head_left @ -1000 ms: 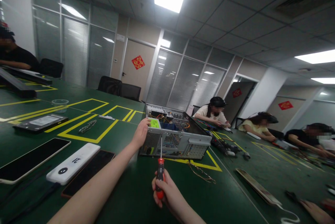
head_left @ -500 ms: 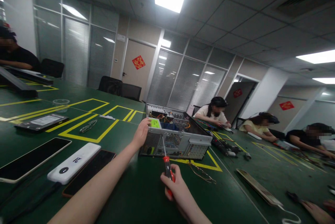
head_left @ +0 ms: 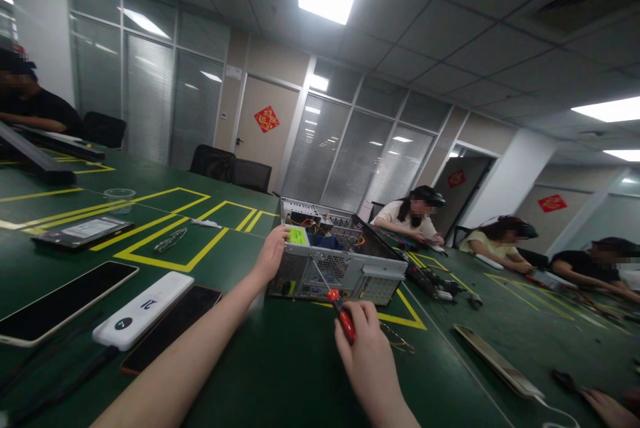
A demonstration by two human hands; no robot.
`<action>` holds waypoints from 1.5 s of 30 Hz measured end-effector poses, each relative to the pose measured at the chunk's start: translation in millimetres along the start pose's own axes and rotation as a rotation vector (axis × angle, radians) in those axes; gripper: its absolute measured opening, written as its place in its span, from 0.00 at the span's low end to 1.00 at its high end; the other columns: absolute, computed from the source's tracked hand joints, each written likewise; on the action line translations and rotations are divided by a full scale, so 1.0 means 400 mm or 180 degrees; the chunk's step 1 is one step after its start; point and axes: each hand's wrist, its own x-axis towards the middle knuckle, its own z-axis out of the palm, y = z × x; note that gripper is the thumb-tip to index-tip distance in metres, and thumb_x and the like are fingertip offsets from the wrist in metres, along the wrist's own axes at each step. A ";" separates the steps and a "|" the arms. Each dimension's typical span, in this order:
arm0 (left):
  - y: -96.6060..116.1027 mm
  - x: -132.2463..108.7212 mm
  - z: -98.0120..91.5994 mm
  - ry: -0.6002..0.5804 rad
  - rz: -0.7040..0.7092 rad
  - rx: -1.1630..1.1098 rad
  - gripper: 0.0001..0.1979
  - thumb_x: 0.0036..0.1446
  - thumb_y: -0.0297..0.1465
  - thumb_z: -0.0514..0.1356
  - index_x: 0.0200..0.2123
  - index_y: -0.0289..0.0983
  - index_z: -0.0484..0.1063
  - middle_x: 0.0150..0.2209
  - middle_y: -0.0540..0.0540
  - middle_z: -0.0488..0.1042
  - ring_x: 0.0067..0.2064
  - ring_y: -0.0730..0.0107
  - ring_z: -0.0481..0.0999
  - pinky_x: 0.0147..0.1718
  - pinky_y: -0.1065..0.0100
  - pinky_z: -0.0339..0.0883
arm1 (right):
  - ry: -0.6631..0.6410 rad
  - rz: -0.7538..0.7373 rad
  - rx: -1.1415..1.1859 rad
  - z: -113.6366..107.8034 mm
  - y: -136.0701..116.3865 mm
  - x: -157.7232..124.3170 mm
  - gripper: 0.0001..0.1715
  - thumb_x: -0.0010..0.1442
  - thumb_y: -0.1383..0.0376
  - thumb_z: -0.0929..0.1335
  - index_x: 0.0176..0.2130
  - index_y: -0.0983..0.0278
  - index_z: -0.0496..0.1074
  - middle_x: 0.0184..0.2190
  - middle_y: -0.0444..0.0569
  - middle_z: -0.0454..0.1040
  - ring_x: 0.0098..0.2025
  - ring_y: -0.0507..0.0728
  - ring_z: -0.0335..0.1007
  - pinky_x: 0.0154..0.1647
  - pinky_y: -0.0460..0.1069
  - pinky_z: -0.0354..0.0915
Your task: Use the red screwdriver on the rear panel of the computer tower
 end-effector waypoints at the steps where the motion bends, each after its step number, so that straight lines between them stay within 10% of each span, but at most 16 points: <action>1: -0.001 0.000 0.000 0.0002 -0.0003 -0.0001 0.24 0.71 0.45 0.41 0.42 0.39 0.72 0.53 0.39 0.76 0.63 0.56 0.70 0.65 0.49 0.62 | 0.0009 0.0069 0.0178 -0.004 0.005 0.007 0.12 0.61 0.59 0.67 0.44 0.59 0.73 0.46 0.55 0.71 0.38 0.62 0.74 0.38 0.56 0.71; 5: -0.006 -0.002 0.004 0.0043 -0.0026 0.0001 0.24 0.71 0.45 0.41 0.42 0.39 0.72 0.53 0.39 0.76 0.63 0.56 0.70 0.65 0.48 0.62 | 0.0087 0.0685 0.1232 -0.020 0.039 0.044 0.14 0.57 0.54 0.71 0.38 0.60 0.72 0.35 0.48 0.72 0.33 0.58 0.72 0.30 0.51 0.69; 10: -0.010 -0.002 0.005 0.0044 -0.0005 -0.0001 0.25 0.71 0.46 0.41 0.42 0.39 0.72 0.52 0.39 0.76 0.62 0.57 0.70 0.65 0.49 0.62 | -0.0863 0.2137 0.3498 -0.004 0.041 0.047 0.21 0.56 0.53 0.74 0.43 0.61 0.69 0.27 0.40 0.71 0.15 0.43 0.50 0.13 0.38 0.41; 15: -0.011 -0.001 0.003 0.0010 -0.0032 -0.0026 0.26 0.71 0.48 0.41 0.41 0.40 0.72 0.52 0.39 0.76 0.63 0.56 0.70 0.65 0.49 0.62 | -0.1231 0.3609 0.5452 0.027 -0.012 0.023 0.05 0.65 0.68 0.69 0.37 0.68 0.69 0.20 0.37 0.66 0.16 0.40 0.50 0.13 0.34 0.45; 18: -0.011 -0.002 0.003 0.0022 -0.0075 -0.0040 0.26 0.71 0.49 0.41 0.41 0.40 0.72 0.52 0.39 0.76 0.63 0.56 0.70 0.65 0.48 0.62 | -0.1186 0.4041 0.5897 0.039 -0.030 0.016 0.12 0.72 0.64 0.63 0.39 0.70 0.70 0.21 0.40 0.66 0.17 0.42 0.56 0.14 0.34 0.50; 26: -0.009 -0.002 0.006 0.0027 -0.0066 -0.0030 0.25 0.71 0.47 0.41 0.41 0.39 0.72 0.53 0.39 0.76 0.63 0.57 0.70 0.65 0.49 0.62 | -0.1932 0.3772 0.5660 0.044 -0.022 0.010 0.16 0.70 0.58 0.66 0.47 0.68 0.72 0.27 0.46 0.72 0.21 0.46 0.63 0.15 0.37 0.54; 33: -0.003 -0.001 0.001 -0.0016 -0.0087 -0.0030 0.24 0.71 0.46 0.42 0.41 0.40 0.72 0.53 0.39 0.76 0.63 0.56 0.69 0.65 0.49 0.61 | -0.1627 0.3877 0.5904 0.038 -0.010 0.013 0.13 0.68 0.63 0.67 0.32 0.67 0.67 0.21 0.37 0.61 0.16 0.41 0.51 0.12 0.35 0.43; 40: -0.008 -0.002 0.002 -0.0007 -0.0056 0.0002 0.25 0.71 0.47 0.41 0.42 0.39 0.73 0.53 0.39 0.76 0.63 0.56 0.70 0.66 0.48 0.62 | -0.1863 0.3792 0.5788 0.024 -0.019 0.018 0.15 0.69 0.58 0.66 0.43 0.70 0.70 0.29 0.47 0.72 0.22 0.44 0.64 0.17 0.35 0.57; 45: -0.007 -0.002 0.002 0.0003 -0.0009 0.0012 0.25 0.71 0.47 0.41 0.42 0.39 0.73 0.53 0.39 0.76 0.63 0.57 0.70 0.65 0.49 0.62 | -0.1993 0.3669 0.5838 0.024 -0.010 0.019 0.15 0.70 0.59 0.65 0.43 0.69 0.71 0.25 0.42 0.68 0.18 0.43 0.55 0.13 0.35 0.46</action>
